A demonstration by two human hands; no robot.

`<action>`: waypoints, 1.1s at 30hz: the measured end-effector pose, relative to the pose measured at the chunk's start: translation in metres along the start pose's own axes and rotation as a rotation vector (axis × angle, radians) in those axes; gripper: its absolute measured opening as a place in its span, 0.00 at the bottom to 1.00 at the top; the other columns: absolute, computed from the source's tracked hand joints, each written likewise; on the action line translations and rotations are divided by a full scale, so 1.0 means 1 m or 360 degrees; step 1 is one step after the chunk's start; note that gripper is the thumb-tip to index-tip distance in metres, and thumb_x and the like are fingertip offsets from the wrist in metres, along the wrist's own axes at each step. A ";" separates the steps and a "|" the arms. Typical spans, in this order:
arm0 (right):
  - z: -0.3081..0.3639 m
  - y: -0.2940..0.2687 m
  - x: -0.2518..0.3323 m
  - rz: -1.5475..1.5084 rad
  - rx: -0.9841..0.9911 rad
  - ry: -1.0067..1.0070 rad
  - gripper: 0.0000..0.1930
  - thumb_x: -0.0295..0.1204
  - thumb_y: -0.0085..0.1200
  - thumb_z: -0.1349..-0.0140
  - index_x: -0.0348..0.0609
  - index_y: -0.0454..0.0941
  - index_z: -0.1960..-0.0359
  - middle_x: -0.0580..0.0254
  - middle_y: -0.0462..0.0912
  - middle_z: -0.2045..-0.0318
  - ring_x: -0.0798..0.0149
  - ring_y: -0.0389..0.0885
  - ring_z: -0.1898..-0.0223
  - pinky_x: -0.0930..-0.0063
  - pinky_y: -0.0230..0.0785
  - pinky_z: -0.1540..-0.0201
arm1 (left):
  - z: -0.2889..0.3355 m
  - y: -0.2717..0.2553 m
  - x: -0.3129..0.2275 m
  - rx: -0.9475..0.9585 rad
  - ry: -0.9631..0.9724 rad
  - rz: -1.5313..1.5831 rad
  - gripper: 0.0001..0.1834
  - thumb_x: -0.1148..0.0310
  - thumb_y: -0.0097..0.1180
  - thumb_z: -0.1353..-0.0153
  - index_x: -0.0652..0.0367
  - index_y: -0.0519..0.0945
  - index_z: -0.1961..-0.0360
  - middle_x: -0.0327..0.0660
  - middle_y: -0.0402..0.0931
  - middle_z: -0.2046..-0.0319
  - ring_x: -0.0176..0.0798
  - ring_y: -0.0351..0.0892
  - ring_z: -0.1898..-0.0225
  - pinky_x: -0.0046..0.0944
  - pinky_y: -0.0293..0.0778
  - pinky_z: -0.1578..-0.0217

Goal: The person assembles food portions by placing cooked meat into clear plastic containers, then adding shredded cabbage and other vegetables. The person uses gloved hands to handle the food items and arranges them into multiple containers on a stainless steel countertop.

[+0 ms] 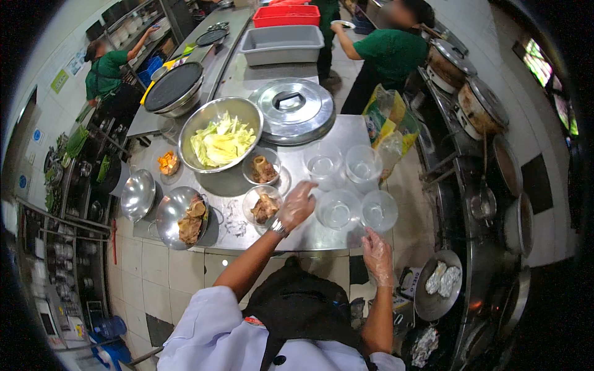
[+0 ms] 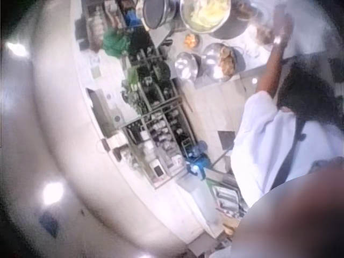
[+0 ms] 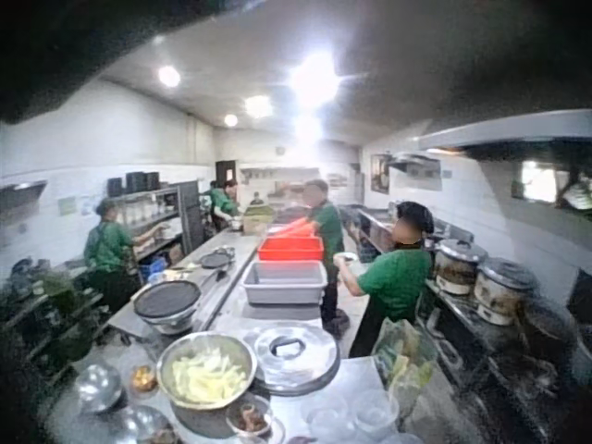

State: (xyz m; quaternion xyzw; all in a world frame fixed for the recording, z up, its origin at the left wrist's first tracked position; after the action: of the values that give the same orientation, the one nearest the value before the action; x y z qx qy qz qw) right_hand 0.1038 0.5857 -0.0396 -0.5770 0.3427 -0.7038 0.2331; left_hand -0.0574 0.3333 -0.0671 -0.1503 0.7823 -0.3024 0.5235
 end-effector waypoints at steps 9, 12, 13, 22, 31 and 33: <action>-0.018 0.020 -0.021 -0.0001 0.0074 -0.0445 0.19 0.29 0.60 0.33 0.41 0.80 0.41 0.41 0.85 0.53 0.41 0.86 0.55 0.53 0.78 0.51 | -0.069 0.060 0.066 0.0368 -0.0194 -0.0936 0.09 0.72 0.46 0.31 0.61 0.77 0.55 0.51 0.83 0.67 0.56 0.85 0.63 0.50 0.82 0.62; -0.029 0.014 -0.023 -0.0081 0.0148 -0.0487 0.19 0.30 0.59 0.33 0.38 0.80 0.42 0.39 0.85 0.51 0.39 0.85 0.50 0.51 0.78 0.47 | -0.032 0.051 0.069 0.0303 -0.0089 -0.0992 0.10 0.69 0.44 0.27 0.60 0.77 0.56 0.50 0.81 0.69 0.54 0.84 0.67 0.49 0.80 0.65; -0.033 0.008 -0.021 -0.0086 0.0121 -0.0520 0.19 0.29 0.59 0.33 0.38 0.80 0.42 0.39 0.85 0.52 0.39 0.85 0.51 0.51 0.77 0.47 | -0.015 0.044 0.066 0.0179 0.0027 -0.0988 0.08 0.69 0.47 0.30 0.59 0.76 0.56 0.48 0.81 0.68 0.52 0.84 0.65 0.49 0.80 0.64; -0.105 -0.051 -0.077 0.0108 -0.0186 -0.0588 0.18 0.25 0.58 0.34 0.38 0.80 0.43 0.43 0.84 0.61 0.41 0.84 0.60 0.51 0.77 0.56 | 0.013 0.005 -0.001 0.0141 -0.0453 -0.1246 0.22 0.71 0.58 0.45 0.60 0.76 0.47 0.52 0.82 0.58 0.53 0.85 0.60 0.51 0.81 0.59; -0.172 -0.051 -0.082 0.0304 0.0094 -0.0692 0.39 0.28 0.65 0.39 0.48 0.63 0.25 0.44 0.77 0.46 0.42 0.78 0.45 0.52 0.75 0.46 | 0.054 0.081 -0.031 -0.0033 -0.0963 -0.0601 0.23 0.63 0.57 0.36 0.65 0.77 0.43 0.61 0.84 0.59 0.63 0.84 0.58 0.56 0.80 0.54; -0.185 -0.041 -0.077 0.0381 0.0212 -0.0830 0.44 0.28 0.67 0.41 0.53 0.58 0.22 0.45 0.77 0.46 0.43 0.79 0.46 0.52 0.76 0.46 | 0.054 0.087 -0.027 -0.0048 -0.0935 -0.0557 0.23 0.65 0.57 0.36 0.65 0.76 0.42 0.63 0.83 0.62 0.62 0.84 0.59 0.56 0.80 0.55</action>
State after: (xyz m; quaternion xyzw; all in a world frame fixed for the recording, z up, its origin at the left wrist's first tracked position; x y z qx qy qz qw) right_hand -0.0562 0.7077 -0.0777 -0.6773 0.2901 -0.5201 0.4320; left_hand 0.0102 0.3979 -0.1166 -0.3706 0.5649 -0.3198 0.6643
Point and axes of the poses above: each hand's wrist, its own z-axis away from the middle knuckle, its own y-axis out of the palm, x = y × z, the point moved 5 cm from there along -z, towards the middle knuckle
